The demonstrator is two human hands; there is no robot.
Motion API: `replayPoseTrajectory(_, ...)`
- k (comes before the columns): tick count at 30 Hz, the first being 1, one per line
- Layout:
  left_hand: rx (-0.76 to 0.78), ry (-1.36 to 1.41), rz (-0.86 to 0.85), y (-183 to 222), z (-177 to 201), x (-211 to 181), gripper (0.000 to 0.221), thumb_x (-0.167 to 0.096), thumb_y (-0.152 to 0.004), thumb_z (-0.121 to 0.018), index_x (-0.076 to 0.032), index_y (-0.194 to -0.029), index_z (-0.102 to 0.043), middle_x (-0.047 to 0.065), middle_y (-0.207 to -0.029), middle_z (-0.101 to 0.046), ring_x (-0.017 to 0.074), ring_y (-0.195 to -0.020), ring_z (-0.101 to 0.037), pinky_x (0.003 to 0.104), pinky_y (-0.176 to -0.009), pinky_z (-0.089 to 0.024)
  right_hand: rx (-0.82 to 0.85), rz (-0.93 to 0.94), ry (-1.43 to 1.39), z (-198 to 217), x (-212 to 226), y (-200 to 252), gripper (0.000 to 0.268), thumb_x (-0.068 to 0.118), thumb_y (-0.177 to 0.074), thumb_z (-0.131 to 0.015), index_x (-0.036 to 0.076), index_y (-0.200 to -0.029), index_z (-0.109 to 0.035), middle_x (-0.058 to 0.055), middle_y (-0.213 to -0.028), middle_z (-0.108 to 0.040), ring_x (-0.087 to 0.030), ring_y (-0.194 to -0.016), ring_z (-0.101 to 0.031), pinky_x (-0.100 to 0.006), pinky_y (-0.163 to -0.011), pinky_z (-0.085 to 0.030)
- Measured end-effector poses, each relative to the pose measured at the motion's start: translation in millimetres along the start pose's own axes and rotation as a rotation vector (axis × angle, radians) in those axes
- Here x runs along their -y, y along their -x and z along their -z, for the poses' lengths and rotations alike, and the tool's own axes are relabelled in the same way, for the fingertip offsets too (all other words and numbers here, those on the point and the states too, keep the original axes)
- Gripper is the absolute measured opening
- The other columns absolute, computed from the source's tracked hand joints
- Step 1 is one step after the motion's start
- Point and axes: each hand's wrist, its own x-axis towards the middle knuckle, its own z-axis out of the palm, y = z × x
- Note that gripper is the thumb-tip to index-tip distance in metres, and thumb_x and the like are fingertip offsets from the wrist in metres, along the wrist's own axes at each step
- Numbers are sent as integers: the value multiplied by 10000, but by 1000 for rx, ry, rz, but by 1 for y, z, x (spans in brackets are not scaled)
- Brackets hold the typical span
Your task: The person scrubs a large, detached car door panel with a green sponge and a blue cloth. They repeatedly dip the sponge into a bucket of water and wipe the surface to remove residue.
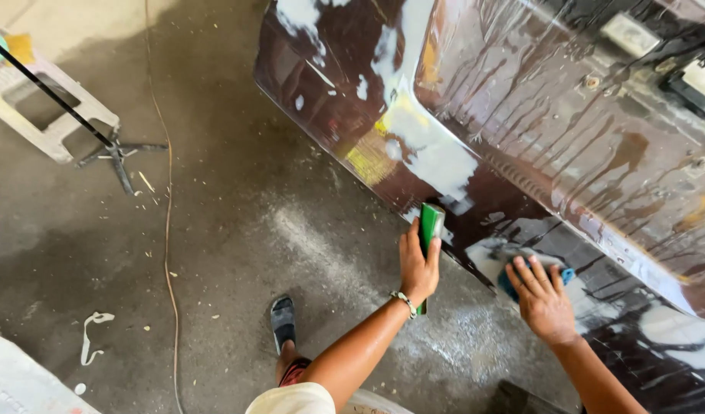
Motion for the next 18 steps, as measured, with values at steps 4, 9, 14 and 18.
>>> replayPoseTrajectory(4, 43, 42, -18, -9, 7, -9, 712, -457, -1058, -485, 11, -1570, -325, 269, -1378, -468, 431, -1238, -519, 489, -1073, -409, -43, -64, 183, 26, 9, -66, 586, 186, -877, -620, 246, -1455, -542, 19, -1563, -470, -222, -1485, -417, -574, -1208, -332)
replayPoseTrajectory(9, 51, 47, 12, -47, 40, -12, 720, -451, -1048, -487, 8, -1570, -301, 271, -1416, -432, 435, -1252, -499, 496, -1055, -408, -128, 42, 195, 55, 40, -183, 579, 253, -851, -646, 238, -1425, -572, 10, -1542, -492, -223, -1454, -425, -570, -1173, -336)
replayPoseTrajectory(14, -95, 8, -21, -96, 77, 1, 678, -404, -1055, -523, 15, -1554, -338, 277, -1407, -465, 444, -1272, -502, 496, -1088, -389, -219, 210, 195, 74, 76, -326, 558, 333, -915, -632, 181, -1449, -578, -29, -1554, -487, -254, -1465, -410, -518, -1193, -318)
replayPoseTrajectory(18, -119, 28, 36, -129, 115, 2, 677, -397, -1036, -519, -8, -1561, -343, 259, -1354, -492, 421, -1227, -530, 478, -1072, -409, -247, 278, 183, 76, 84, -440, 539, 380, -995, -553, 180, -1496, -537, -28, -1607, -452, -253, -1504, -365, -512, -1229, -275)
